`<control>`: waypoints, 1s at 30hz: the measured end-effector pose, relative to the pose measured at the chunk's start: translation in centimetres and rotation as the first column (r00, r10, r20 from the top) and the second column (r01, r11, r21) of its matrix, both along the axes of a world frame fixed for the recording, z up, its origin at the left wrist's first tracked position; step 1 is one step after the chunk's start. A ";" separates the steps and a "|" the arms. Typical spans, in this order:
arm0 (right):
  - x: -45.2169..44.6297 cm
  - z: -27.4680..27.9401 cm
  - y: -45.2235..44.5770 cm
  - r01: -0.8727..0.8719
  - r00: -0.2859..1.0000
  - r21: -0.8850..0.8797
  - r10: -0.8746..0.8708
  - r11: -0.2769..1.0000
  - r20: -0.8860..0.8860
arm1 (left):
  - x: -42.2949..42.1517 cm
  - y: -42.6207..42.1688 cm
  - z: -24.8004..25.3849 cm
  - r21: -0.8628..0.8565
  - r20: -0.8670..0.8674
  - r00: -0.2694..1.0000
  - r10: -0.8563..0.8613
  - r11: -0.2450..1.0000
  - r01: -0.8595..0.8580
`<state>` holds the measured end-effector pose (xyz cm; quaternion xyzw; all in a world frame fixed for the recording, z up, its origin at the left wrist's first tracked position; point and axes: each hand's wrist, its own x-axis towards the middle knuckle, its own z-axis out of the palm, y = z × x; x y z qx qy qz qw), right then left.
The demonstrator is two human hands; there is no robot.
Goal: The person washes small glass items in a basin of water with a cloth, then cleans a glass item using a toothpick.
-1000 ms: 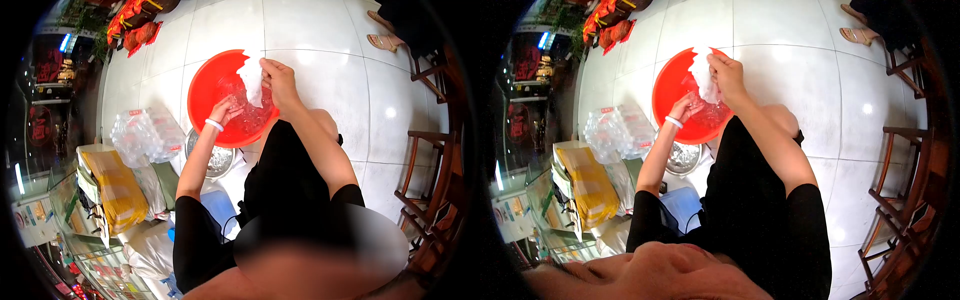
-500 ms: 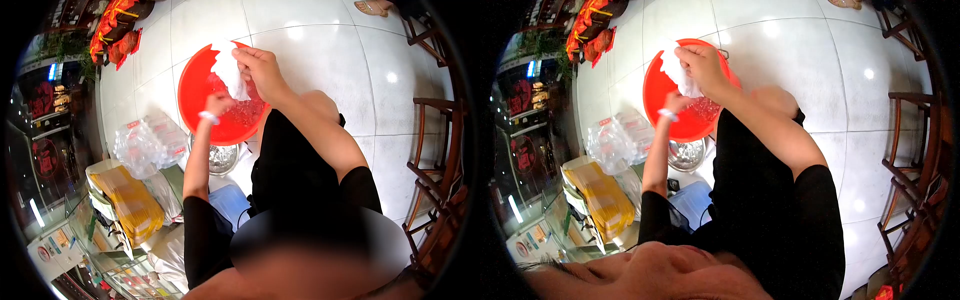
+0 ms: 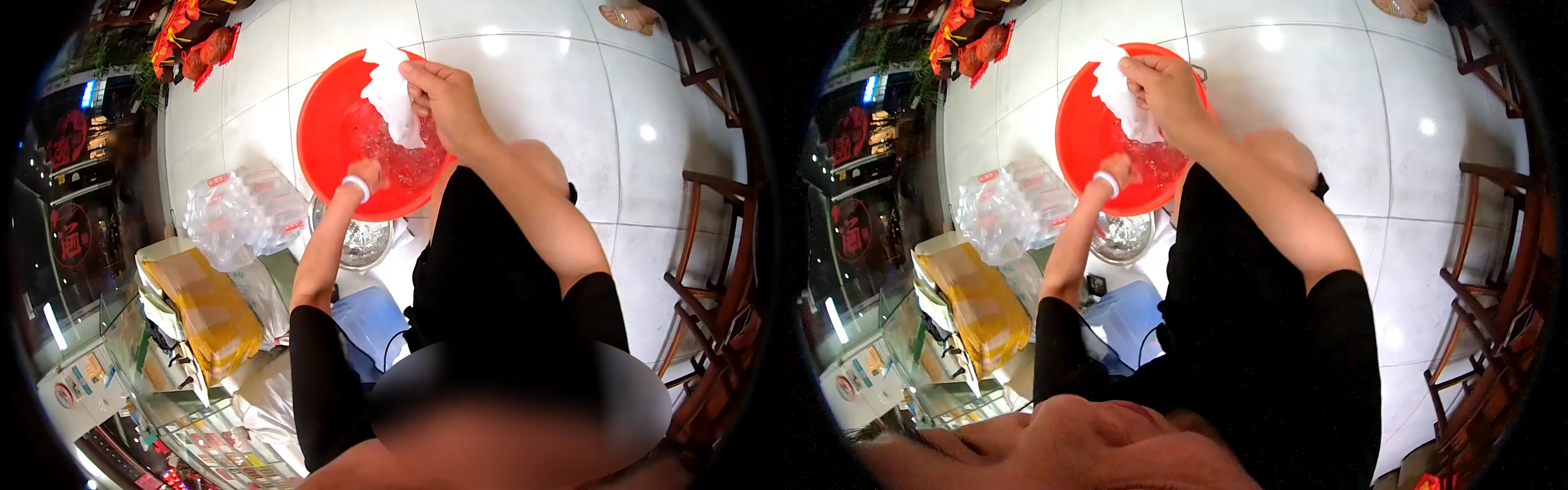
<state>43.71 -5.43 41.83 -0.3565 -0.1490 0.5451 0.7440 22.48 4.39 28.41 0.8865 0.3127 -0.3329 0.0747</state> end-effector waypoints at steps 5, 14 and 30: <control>0.0 0.6 -1.2 0.010 1.000 -0.049 -0.012 0.999 -0.026 | -1.2 0.3 2.8 -0.216 0.624 0.704 0.338 0.941 -0.260; -0.6 0.2 -0.2 0.088 0.994 -0.094 -0.080 0.992 0.080 | -6.5 1.1 -4.6 -0.365 0.656 0.610 0.444 0.894 -0.259; -0.7 -2.4 0.6 0.049 0.995 0.034 -0.052 0.998 0.084 | -0.9 3.0 -1.3 -0.640 0.653 0.424 0.627 0.757 -0.133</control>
